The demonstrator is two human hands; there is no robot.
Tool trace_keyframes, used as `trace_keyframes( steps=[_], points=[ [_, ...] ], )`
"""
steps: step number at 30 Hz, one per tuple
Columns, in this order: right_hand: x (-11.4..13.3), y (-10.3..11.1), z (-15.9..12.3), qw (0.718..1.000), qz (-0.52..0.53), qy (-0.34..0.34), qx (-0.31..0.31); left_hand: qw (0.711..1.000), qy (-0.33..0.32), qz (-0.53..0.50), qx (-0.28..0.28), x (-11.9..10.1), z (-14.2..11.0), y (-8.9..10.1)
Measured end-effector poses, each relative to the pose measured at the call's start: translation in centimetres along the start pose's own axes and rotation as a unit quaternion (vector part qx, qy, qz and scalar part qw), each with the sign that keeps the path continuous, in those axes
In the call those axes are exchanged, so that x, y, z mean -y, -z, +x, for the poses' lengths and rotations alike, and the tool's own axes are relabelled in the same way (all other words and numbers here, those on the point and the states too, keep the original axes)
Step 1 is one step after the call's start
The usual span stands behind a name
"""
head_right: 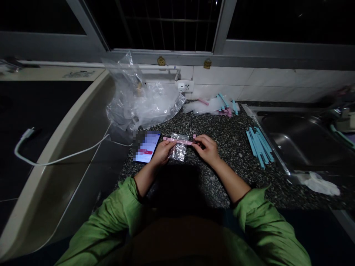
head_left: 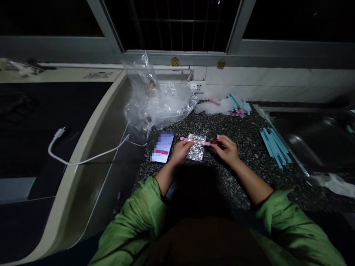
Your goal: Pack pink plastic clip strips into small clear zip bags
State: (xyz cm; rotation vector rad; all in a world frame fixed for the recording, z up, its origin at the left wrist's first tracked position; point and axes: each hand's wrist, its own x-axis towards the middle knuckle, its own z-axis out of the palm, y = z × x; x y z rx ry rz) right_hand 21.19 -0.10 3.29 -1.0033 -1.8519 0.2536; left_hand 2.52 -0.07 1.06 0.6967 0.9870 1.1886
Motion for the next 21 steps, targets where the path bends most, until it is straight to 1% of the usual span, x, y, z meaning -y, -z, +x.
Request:
trace_keyframes(
  steps=[3, 9, 12, 16, 21],
  points=[
    [-0.12, -0.21, -0.18, 1.0, -0.006, 0.024, -0.001, 1.0, 0.004, 0.005, -0.006, 0.05, 0.03, -0.05],
    [-0.03, -0.45, -0.43, 0.999, -0.021, 0.018, 0.029, 1.0, 0.002, 0.015, -0.009, -0.13, -0.3, -0.39],
    [-0.02, -0.52, -0.46, 0.999, -0.025, 0.025, 0.029, 1.0, 0.003, 0.017, -0.01, -0.15, -0.39, -0.48],
    [-0.06, -0.65, -0.5, 0.998, -0.029, 0.043, 0.024, 0.999, -0.012, 0.03, -0.011, 0.0, -0.32, -0.39],
    [-0.09, -0.86, -0.54, 0.998, -0.034, 0.04, 0.032, 0.998, -0.026, 0.049, -0.008, 0.13, -0.35, -0.37]
  ],
)
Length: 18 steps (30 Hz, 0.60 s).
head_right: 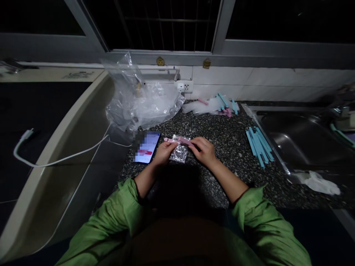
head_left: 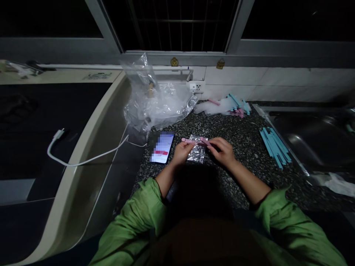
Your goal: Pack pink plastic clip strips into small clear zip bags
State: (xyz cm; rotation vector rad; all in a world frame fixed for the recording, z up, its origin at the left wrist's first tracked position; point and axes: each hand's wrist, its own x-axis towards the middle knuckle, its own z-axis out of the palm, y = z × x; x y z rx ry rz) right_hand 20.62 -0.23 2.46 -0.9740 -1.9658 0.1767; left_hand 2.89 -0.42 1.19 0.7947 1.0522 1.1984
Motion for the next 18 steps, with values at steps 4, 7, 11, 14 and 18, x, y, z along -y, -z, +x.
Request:
trace_keyframes(
  steps=[4, 7, 11, 14, 18],
  points=[
    [-0.01, -0.14, 0.01, 1.0, -0.008, 0.002, -0.002, 1.0, 0.0, -0.008, 0.005, -0.15, -0.25, -0.22],
    [0.0, -0.19, 0.0, 1.0, -0.014, 0.01, -0.006, 1.0, -0.003, -0.018, 0.005, -0.22, -0.39, -0.35],
    [0.01, -0.24, -0.03, 1.0, -0.014, 0.025, -0.007, 1.0, -0.009, -0.019, 0.005, -0.21, -0.44, -0.43],
    [-0.03, -0.32, -0.07, 1.0, -0.017, 0.022, -0.003, 1.0, -0.001, -0.014, -0.005, -0.16, -0.44, -0.44],
    [-0.15, -0.46, -0.13, 0.999, -0.032, 0.025, -0.003, 1.0, -0.001, -0.003, -0.016, -0.17, -0.47, -0.49]
  ],
)
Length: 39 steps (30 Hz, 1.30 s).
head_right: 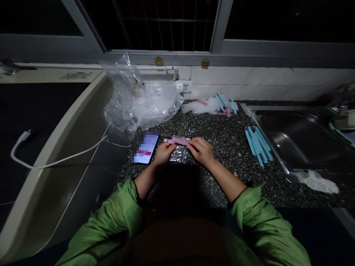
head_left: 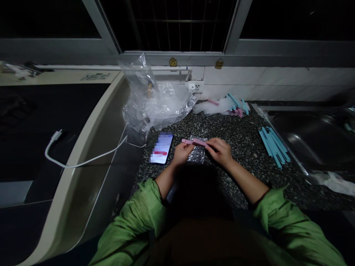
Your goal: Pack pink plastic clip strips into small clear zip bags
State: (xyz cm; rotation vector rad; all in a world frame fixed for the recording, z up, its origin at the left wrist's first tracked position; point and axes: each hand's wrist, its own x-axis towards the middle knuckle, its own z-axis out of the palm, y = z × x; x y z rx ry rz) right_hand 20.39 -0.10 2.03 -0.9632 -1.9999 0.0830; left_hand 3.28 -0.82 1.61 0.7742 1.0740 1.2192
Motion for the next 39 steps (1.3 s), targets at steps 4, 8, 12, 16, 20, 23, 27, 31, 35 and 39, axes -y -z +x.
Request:
trace_keyframes(
  steps=[4, 8, 12, 16, 20, 23, 27, 31, 35, 39],
  points=[
    [-0.11, -0.1, -0.13, 1.0, -0.012, 0.011, -0.005, 1.0, -0.007, -0.005, -0.004, -0.21, -0.18, -0.2],
    [-0.17, -0.17, -0.21, 0.999, -0.039, 0.027, -0.007, 1.0, -0.008, -0.005, -0.015, -0.41, -0.39, -0.46],
    [-0.18, -0.24, -0.19, 0.997, -0.065, 0.042, -0.006, 0.999, -0.021, 0.018, -0.027, -0.6, -0.58, -0.65],
    [-0.17, -0.28, -0.19, 0.996, -0.078, 0.051, 0.005, 0.999, -0.03, 0.036, -0.027, -0.74, -0.61, -0.75],
    [-0.19, -0.31, -0.24, 0.994, -0.091, 0.062, 0.012, 0.999, -0.024, 0.036, -0.027, -0.56, -0.42, -0.71],
    [-0.24, -0.36, -0.29, 0.992, -0.102, 0.066, 0.016, 0.999, -0.03, 0.038, -0.016, -0.26, -0.25, -0.53],
    [-0.3, -0.4, -0.34, 0.991, -0.114, 0.064, 0.028, 0.998, -0.037, 0.049, -0.003, -0.01, -0.09, -0.25],
    [-0.3, -0.39, -0.32, 0.989, -0.125, 0.064, 0.036, 0.999, -0.033, 0.038, 0.015, 0.05, -0.03, -0.14],
    [-0.24, -0.35, -0.26, 0.988, -0.13, 0.076, 0.028, 0.999, -0.036, 0.03, 0.018, -0.01, -0.05, -0.16],
    [-0.2, -0.33, -0.23, 0.987, -0.134, 0.084, 0.025, 0.999, -0.036, 0.032, 0.018, -0.23, -0.13, -0.22]
  ],
)
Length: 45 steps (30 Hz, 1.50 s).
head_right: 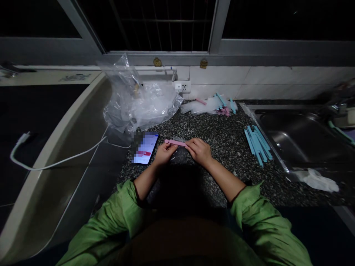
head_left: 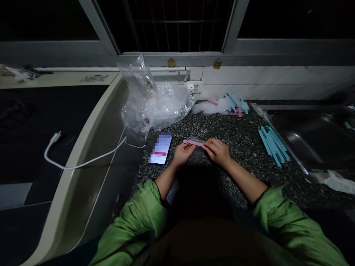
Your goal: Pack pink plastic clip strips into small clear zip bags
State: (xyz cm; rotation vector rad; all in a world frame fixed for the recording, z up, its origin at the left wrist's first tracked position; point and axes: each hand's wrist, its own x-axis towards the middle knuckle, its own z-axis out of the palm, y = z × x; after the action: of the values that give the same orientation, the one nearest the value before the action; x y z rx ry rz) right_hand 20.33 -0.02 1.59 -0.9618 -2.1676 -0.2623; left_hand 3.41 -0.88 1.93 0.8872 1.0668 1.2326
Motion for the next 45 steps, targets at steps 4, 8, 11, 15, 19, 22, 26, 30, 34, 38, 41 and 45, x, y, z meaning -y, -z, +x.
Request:
trace_keyframes(
  steps=[4, 8, 11, 15, 19, 22, 26, 30, 34, 38, 41, 45],
  points=[
    [-0.1, 0.0, 0.0, 1.0, -0.001, 0.0, 0.005, 1.0, -0.008, 0.003, 0.001, -0.1, 0.0, 0.0],
    [-0.1, -0.1, -0.1, 1.0, -0.003, -0.003, 0.011, 1.0, -0.017, 0.016, 0.001, 0.1, 0.1, 0.0],
    [-0.2, -0.1, -0.2, 1.0, 0.001, -0.006, 0.016, 0.999, -0.022, 0.025, 0.007, 0.2, 0.2, 0.1],
    [-0.2, 0.0, -0.2, 1.0, -0.001, -0.009, 0.021, 0.999, -0.035, 0.037, 0.013, 0.1, 0.2, 0.1],
    [-0.2, -0.1, -0.1, 1.0, -0.002, -0.006, 0.021, 0.99, -0.084, 0.111, 0.003, -0.1, 0.0, 0.4],
    [0.1, -0.7, 0.2, 1.0, -0.001, -0.012, 0.023, 0.973, -0.141, 0.178, -0.029, -0.3, 0.1, 1.1],
    [0.6, -2.0, 1.3, 0.999, 0.013, -0.018, 0.029, 0.939, -0.2, 0.257, -0.109, -0.4, 1.0, 2.2],
    [1.0, -3.1, 2.1, 0.999, 0.006, -0.017, 0.027, 0.93, -0.189, 0.278, -0.146, -0.4, 1.8, 2.9],
    [0.9, -3.3, 2.1, 1.0, -0.002, -0.01, 0.024, 0.937, -0.175, 0.268, -0.141, -0.4, 1.9, 2.9],
    [0.8, -3.1, 2.0, 1.0, -0.01, -0.007, 0.023, 0.948, -0.172, 0.236, -0.124, -0.7, 1.4, 2.5],
    [0.9, -3.0, 1.9, 1.0, -0.012, -0.006, 0.025, 0.959, -0.161, 0.201, -0.121, -0.9, 1.1, 2.2],
    [1.1, -2.8, 1.8, 1.0, -0.014, -0.004, 0.019, 0.968, -0.143, 0.172, -0.115, -1.1, 0.9, 1.9]
  ],
)
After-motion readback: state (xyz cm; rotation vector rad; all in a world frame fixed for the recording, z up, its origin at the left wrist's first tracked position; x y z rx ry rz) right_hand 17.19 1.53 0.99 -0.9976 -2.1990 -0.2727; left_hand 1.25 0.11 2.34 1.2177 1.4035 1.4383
